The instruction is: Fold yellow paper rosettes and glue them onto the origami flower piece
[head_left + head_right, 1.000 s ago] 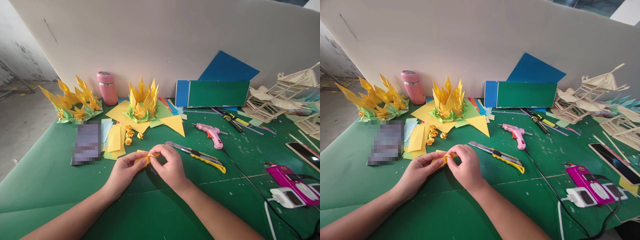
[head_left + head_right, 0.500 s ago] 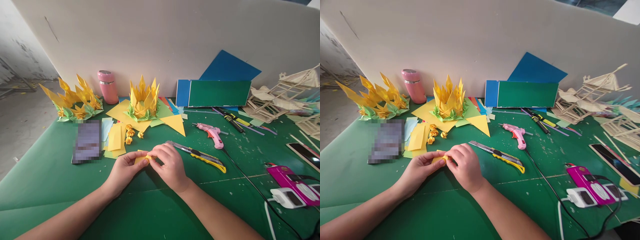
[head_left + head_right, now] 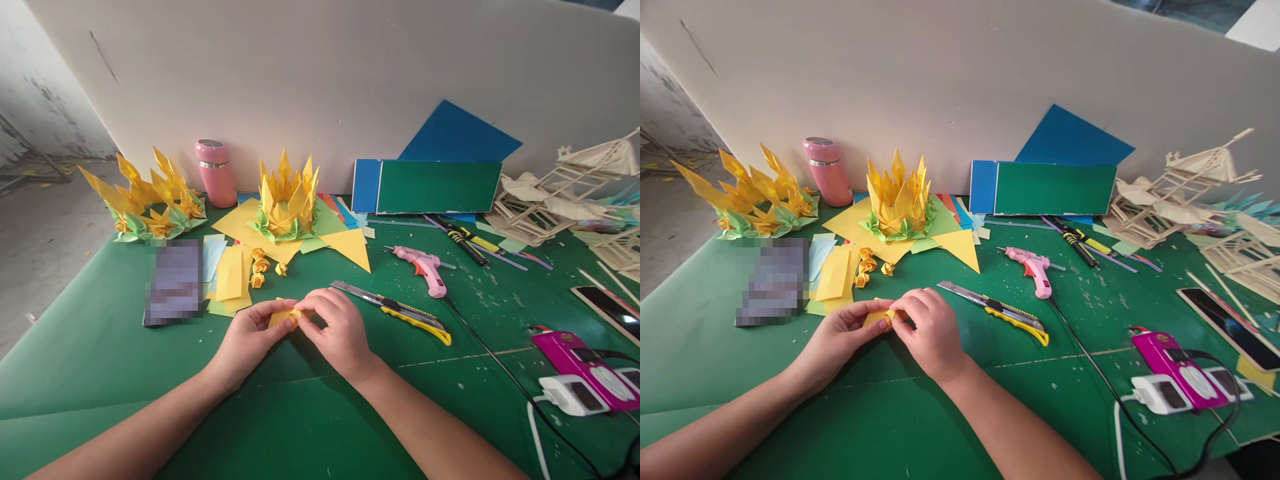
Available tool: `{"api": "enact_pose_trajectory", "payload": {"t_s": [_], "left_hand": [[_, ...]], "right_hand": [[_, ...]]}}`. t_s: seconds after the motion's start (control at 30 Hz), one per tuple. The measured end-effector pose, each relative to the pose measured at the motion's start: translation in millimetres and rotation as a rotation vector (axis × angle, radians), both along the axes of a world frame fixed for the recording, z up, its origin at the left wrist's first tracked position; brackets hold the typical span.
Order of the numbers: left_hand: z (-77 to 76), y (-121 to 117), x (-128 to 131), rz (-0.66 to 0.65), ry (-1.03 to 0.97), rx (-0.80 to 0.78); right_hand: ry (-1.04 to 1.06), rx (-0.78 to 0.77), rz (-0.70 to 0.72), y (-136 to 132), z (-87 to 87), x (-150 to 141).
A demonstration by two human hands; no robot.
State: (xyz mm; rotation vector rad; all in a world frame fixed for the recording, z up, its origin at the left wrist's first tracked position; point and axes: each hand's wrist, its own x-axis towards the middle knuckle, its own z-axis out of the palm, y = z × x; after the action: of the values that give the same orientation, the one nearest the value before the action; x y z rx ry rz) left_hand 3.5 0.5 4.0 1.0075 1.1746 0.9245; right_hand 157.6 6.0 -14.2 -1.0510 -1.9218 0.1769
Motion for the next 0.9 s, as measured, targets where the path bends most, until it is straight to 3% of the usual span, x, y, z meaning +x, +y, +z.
{"api": "enact_pose_trajectory", "payload": {"t_s": [0.9], "left_hand": [[-8.4, 2.3, -2.7, -0.026, -0.044, -0.019]], "right_hand": [[-0.112, 0.157, -0.052, 1.1, -4.0, 0.2]]}}
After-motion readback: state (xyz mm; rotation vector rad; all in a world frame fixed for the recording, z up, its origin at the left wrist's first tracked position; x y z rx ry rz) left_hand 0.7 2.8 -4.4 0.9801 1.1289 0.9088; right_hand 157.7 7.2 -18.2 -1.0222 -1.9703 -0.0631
